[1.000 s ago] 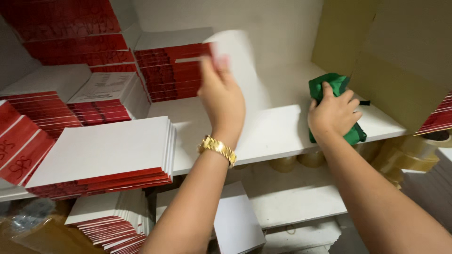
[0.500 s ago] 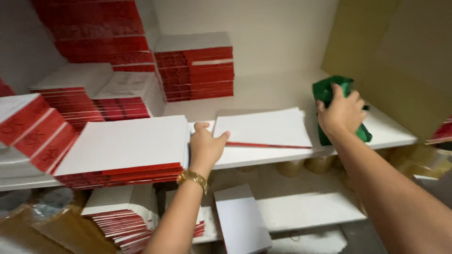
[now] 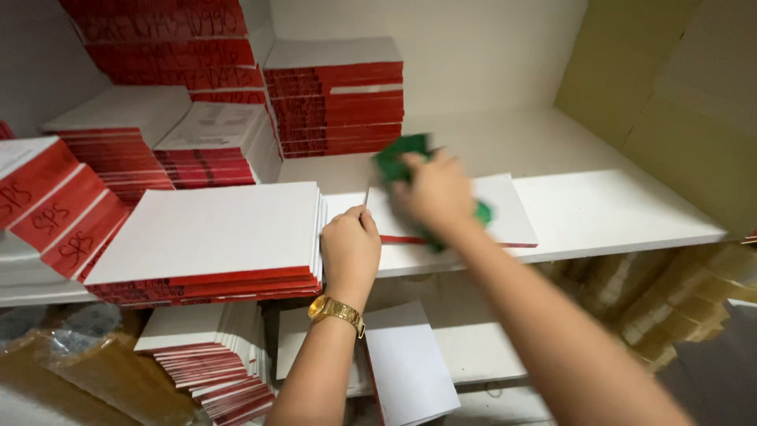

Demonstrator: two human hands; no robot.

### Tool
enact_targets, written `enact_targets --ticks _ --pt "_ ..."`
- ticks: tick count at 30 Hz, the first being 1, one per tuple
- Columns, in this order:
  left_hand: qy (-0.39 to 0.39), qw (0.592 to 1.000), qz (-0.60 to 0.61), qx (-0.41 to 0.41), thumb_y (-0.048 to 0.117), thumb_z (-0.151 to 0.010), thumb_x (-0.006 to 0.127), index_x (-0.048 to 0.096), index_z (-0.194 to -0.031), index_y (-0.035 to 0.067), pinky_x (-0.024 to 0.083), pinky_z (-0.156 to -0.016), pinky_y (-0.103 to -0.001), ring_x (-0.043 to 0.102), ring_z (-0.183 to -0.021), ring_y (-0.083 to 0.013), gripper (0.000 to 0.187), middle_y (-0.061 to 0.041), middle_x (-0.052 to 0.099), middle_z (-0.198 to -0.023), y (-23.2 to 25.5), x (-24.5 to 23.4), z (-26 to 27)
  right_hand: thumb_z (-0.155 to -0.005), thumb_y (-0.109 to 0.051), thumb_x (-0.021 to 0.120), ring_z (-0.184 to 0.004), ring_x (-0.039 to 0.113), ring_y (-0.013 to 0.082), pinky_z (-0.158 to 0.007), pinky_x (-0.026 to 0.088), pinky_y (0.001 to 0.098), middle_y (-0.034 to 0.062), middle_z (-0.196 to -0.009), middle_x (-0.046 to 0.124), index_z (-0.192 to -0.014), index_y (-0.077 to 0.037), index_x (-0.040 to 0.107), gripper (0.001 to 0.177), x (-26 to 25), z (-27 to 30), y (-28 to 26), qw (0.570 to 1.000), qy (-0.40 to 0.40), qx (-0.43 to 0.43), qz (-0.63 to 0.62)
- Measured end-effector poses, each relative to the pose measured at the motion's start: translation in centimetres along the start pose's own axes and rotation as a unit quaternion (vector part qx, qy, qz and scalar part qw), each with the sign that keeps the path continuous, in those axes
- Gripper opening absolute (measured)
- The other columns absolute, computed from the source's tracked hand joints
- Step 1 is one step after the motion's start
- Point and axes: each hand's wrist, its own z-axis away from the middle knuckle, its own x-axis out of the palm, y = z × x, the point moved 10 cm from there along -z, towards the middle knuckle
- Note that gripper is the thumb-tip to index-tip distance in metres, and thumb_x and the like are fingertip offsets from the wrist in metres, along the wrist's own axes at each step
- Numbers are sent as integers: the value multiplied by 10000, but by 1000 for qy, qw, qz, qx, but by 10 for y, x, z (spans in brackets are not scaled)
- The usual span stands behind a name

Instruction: The person wipes a white shelf with a green cloth and then stacks red and white paper pads onto the shelf. The person repeats this process of wiping and stacking multiple times.

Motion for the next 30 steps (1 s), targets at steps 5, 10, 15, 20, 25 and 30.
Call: enact_targets --ticks 5,10,15,20,25,30 --pt "14 1000 11 1 174 -994 523 772 -1108 22 601 -798 -493 739 -918 -422 313 -212 757 -916 3 -5 6 -953 -486 699 -1139 647 439 -910 533 555 227 -1142 643 -1382 -269 696 481 -9 -27 158 991 21 113 72" --pt "0 1000 25 -6 173 -996 514 773 -1139 17 594 -819 -476 738 -935 -417 335 -215 760 -929 6 -7 6 -962 -470 664 -1203 598 492 -953 480 631 251 -1267 611 -1451 -343 639 505 -43 -22 187 978 -4 125 168" --pt "-3 1000 11 -12 202 -991 525 804 -1064 55 591 -795 -528 729 -919 -434 324 -218 761 -882 7 -11 4 -955 -292 693 -965 712 401 -804 554 536 177 -952 726 -1137 -239 808 221 -82 -25 44 979 40 35 198" --pt "-24 999 -31 5 201 -970 545 817 -932 77 602 -764 -536 741 -889 -451 302 -227 745 -780 1 3 -3 -916 -369 646 -986 653 410 -810 552 538 164 -1005 627 -1270 -318 720 365 -34 39 -61 999 26 -37 -9" --pt "-5 996 -42 75 128 -989 517 779 -895 1 551 -764 -618 705 -869 -522 306 -305 709 -783 10 2 11 -919 -413 640 -1078 608 431 -863 534 569 169 -1127 557 -1327 -368 700 415 -29 48 -1 999 -1 24 -39" --pt "45 993 -57 93 142 -1019 541 798 -1097 16 571 -782 -560 720 -856 -478 297 -268 731 -846 22 -15 14 -927 -416 688 -1078 638 436 -859 549 545 180 -1054 580 -1351 -335 704 432 -68 48 125 987 71 137 37"
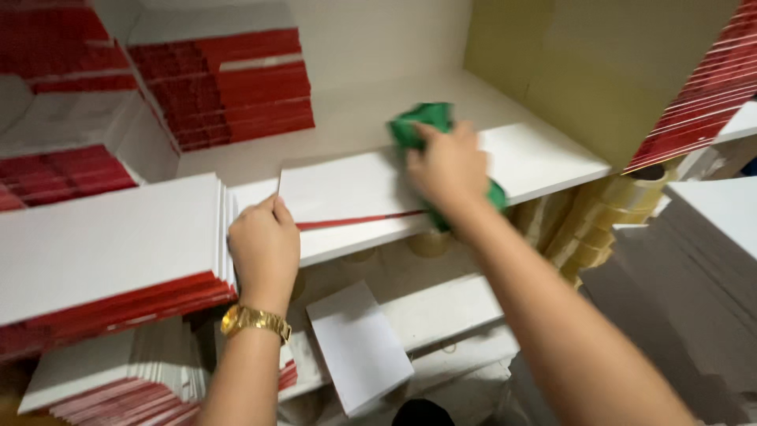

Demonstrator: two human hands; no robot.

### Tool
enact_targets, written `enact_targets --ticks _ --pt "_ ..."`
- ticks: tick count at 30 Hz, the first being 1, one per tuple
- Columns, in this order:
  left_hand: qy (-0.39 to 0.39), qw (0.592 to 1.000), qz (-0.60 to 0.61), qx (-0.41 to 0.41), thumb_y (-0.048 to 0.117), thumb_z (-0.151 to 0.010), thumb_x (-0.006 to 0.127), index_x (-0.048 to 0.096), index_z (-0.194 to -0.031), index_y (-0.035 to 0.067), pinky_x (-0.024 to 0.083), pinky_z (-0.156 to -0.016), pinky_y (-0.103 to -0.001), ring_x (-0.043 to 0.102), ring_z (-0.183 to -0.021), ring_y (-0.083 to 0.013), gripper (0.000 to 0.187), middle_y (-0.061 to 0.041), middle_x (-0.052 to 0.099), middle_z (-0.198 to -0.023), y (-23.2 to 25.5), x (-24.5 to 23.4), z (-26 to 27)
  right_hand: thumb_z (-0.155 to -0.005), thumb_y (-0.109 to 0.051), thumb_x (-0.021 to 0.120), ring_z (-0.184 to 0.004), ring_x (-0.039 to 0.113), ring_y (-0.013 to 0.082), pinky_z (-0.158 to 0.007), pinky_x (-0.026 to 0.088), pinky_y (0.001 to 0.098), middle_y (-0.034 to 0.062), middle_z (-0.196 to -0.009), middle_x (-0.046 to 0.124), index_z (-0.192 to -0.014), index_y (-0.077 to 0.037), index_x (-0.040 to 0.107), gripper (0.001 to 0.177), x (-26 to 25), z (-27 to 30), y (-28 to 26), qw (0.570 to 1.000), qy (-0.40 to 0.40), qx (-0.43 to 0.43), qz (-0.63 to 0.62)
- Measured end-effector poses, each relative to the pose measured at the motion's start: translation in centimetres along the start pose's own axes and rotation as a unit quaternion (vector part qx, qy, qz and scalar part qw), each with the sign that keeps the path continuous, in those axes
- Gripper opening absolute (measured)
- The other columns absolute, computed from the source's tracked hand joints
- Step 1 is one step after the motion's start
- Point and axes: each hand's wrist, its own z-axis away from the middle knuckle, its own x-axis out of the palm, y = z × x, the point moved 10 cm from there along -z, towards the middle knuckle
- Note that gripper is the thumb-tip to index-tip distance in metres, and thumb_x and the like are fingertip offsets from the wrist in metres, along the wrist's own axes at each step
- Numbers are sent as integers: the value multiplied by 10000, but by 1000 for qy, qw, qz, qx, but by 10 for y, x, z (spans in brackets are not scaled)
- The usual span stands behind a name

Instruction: The person wipes a white shelf with a green cloth and then stacks red and white paper pads onto the shelf. The person repeats this process of wiping and stacking multiple times.

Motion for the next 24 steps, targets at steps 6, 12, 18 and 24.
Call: enact_targets --ticks 6,12,18,24 --pt "22 1000 -15 -4 179 -1019 563 803 -1139 64 591 -785 -505 738 -869 -413 292 -203 739 -870 -19 18 -4 -900 -390 745 -1220 580 427 -962 515 553 194 -1196 578 -1323 -412 711 425 -14 -22 69 994 -22 108 11" --pt "11 999 -31 3 215 -1034 556 791 -1176 70 585 -793 -529 737 -888 -430 310 -214 743 -890 -6 5 1 -913 -356 698 -1198 567 442 -1006 472 575 189 -1152 565 -1251 -319 754 345 -47 23 -132 992 -39 -76 -94" --pt "1 999 -44 29 208 -1015 518 770 -1205 78 545 -769 -493 712 -805 -405 342 -196 760 -973 -20 22 -2 -933 -406 577 -1240 462 379 -968 438 568 170 -1264 545 -1392 -383 649 465 45 19 -162 977 -150 -84 -128" --pt "-24 999 -4 -22 227 -1026 527 765 -1208 84 549 -821 -490 713 -872 -371 332 -161 765 -996 -18 17 -3 -929 -389 596 -1162 535 423 -936 497 538 188 -1205 576 -1343 -331 675 425 59 -52 -26 997 -65 13 -33"
